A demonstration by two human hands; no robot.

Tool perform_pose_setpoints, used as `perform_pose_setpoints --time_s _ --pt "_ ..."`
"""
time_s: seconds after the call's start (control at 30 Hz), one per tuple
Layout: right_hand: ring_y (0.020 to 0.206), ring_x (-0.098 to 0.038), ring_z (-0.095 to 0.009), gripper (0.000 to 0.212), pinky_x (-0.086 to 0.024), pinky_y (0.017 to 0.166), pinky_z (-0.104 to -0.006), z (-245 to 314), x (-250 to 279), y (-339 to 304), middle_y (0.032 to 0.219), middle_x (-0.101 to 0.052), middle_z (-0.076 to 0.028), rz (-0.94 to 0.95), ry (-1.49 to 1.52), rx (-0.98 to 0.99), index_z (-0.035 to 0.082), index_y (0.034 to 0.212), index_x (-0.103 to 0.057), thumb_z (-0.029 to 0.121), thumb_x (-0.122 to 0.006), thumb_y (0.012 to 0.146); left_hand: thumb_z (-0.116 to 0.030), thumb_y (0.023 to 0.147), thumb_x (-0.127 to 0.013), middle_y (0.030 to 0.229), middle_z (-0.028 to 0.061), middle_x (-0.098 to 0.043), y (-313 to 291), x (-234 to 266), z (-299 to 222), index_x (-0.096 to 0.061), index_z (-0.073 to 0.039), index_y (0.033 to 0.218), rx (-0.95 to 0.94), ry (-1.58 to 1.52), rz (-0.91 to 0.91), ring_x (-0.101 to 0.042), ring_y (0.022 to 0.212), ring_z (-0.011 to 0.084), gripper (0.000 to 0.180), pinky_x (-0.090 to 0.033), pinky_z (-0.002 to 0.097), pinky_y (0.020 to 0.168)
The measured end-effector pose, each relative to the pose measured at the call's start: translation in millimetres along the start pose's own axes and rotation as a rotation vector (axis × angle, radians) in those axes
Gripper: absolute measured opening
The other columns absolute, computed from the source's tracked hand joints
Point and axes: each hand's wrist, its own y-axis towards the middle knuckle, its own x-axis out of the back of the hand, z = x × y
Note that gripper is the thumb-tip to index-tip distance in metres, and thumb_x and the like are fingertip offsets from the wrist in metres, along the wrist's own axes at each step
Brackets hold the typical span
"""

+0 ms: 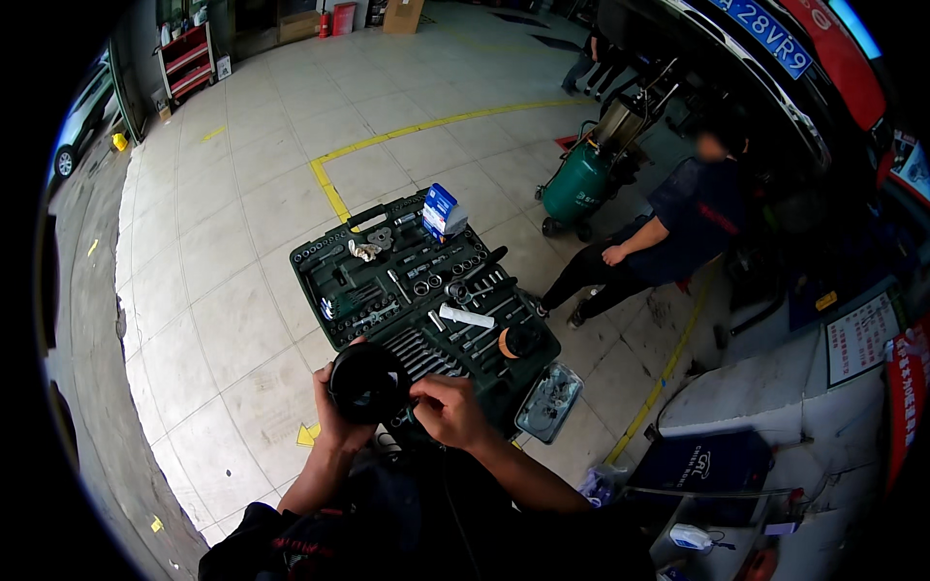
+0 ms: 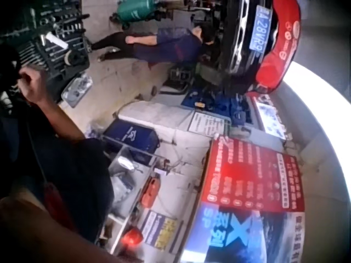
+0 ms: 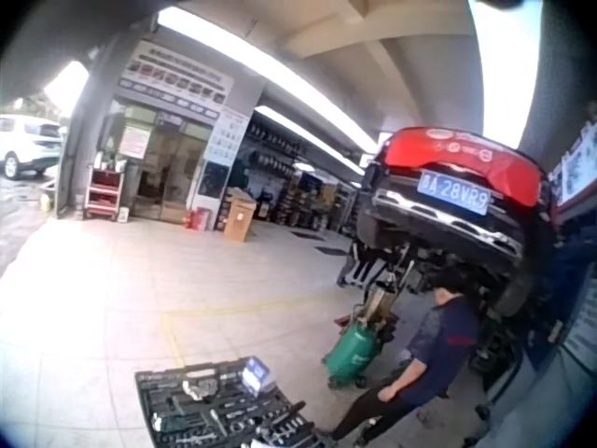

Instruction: The person retrieves a white wipe and cleans the interior of a black cylindrical oil filter housing. They then use a small metal tool to scrape residue from the housing before handing the cleaned housing to a coworker under a raised vehicle.

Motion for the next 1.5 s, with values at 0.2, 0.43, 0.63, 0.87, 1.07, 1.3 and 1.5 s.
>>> perform_pose_setpoints --time_s 0.2,0.43,0.63,0.87,1.07,1.3,1.5 --pt "0.054 -0.059 -0.014 0.02 -0.044 0.05 -0.0283 11.5 5.0 3.8 0.072 -0.065 -0.009 0.094 -0.145 0.07 -0.005 0.098 -0.072 -0.006 -0.067 0.078 -0.058 0.1 -0.052 0.145 0.0056 -0.066 5.1 -6.7 -10.0 -0.056 -0.021 0.155 0.076 -0.159 -0.042 -0.063 0.132 0.0275 0.066 -0.051 0.0523 0.112" --pt "0.056 -0.063 -0.017 0.023 -0.049 0.053 -0.0307 6.3 -2.7 -2.6 0.08 -0.074 -0.012 0.196 -0.155 0.099 -0.006 0.105 -0.075 0.0 -0.073 0.083 -0.056 0.101 -0.051 0.14 0.0047 -0.07 17.0 -2.8 -4.0 -0.063 -0.021 0.146 0.115 -0.191 -0.124 -0.066 0.129 0.0276 0.058 -0.052 0.0537 0.108" --pt "0.064 -0.073 -0.024 0.022 -0.057 0.058 -0.0333 7.6 -3.0 -10.8 0.085 -0.078 -0.015 0.303 -0.197 0.04 -0.003 0.106 -0.076 0.006 -0.077 0.086 -0.052 0.106 -0.049 0.139 0.006 -0.069 20.6 3.6 14.0 -0.06 -0.02 0.146 0.126 -0.159 -0.206 -0.069 0.121 0.0284 0.053 -0.056 0.053 0.103" --pt "0.057 -0.069 -0.021 0.017 -0.052 0.053 -0.0326 19.4 -13.3 -22.7 0.077 -0.074 -0.012 0.343 -0.245 -0.111 -0.002 0.104 -0.075 0.007 -0.078 0.09 -0.045 0.11 -0.048 0.14 0.0096 -0.067 18.0 1.0 36.3 -0.053 -0.017 0.152 0.023 -0.084 -0.207 -0.068 0.125 0.0267 0.051 -0.057 0.0479 0.105" --pt "0.057 -0.069 -0.027 0.014 -0.053 0.053 -0.0373 19.2 -26.3 -22.7 0.073 -0.07 -0.012 0.28 -0.388 -0.029 0.0 0.101 -0.075 0.01 -0.079 0.092 -0.044 0.113 -0.05 0.142 0.008 -0.065 13.6 2.6 36.7 -0.048 -0.019 0.157 -0.019 -0.125 -0.176 -0.066 0.127 0.0256 0.052 -0.056 0.047 0.107" --pt "0.063 -0.071 -0.031 0.014 -0.055 0.056 -0.0396 19.9 -28.0 -22.4 0.078 -0.072 -0.012 0.257 -0.512 0.103 -0.001 0.102 -0.074 0.01 -0.079 0.094 -0.04 0.112 -0.053 0.144 0.0067 -0.062 9.4 3.8 34.0 -0.049 -0.02 0.156 -0.013 -0.199 -0.151 -0.065 0.128 0.0241 0.049 -0.055 0.0462 0.108" --pt "0.061 -0.069 -0.029 0.013 -0.053 0.055 -0.0385 21.5 -25.6 -20.6 0.076 -0.071 -0.012 0.268 -0.458 0.035 -0.001 0.1 -0.074 0.008 -0.079 0.093 -0.036 0.112 -0.056 0.143 0.0066 -0.062 8.3 5.5 43.4 -0.049 -0.02 0.156 -0.014 -0.148 -0.178 -0.066 0.125 0.024 0.048 -0.055 0.0439 0.107"
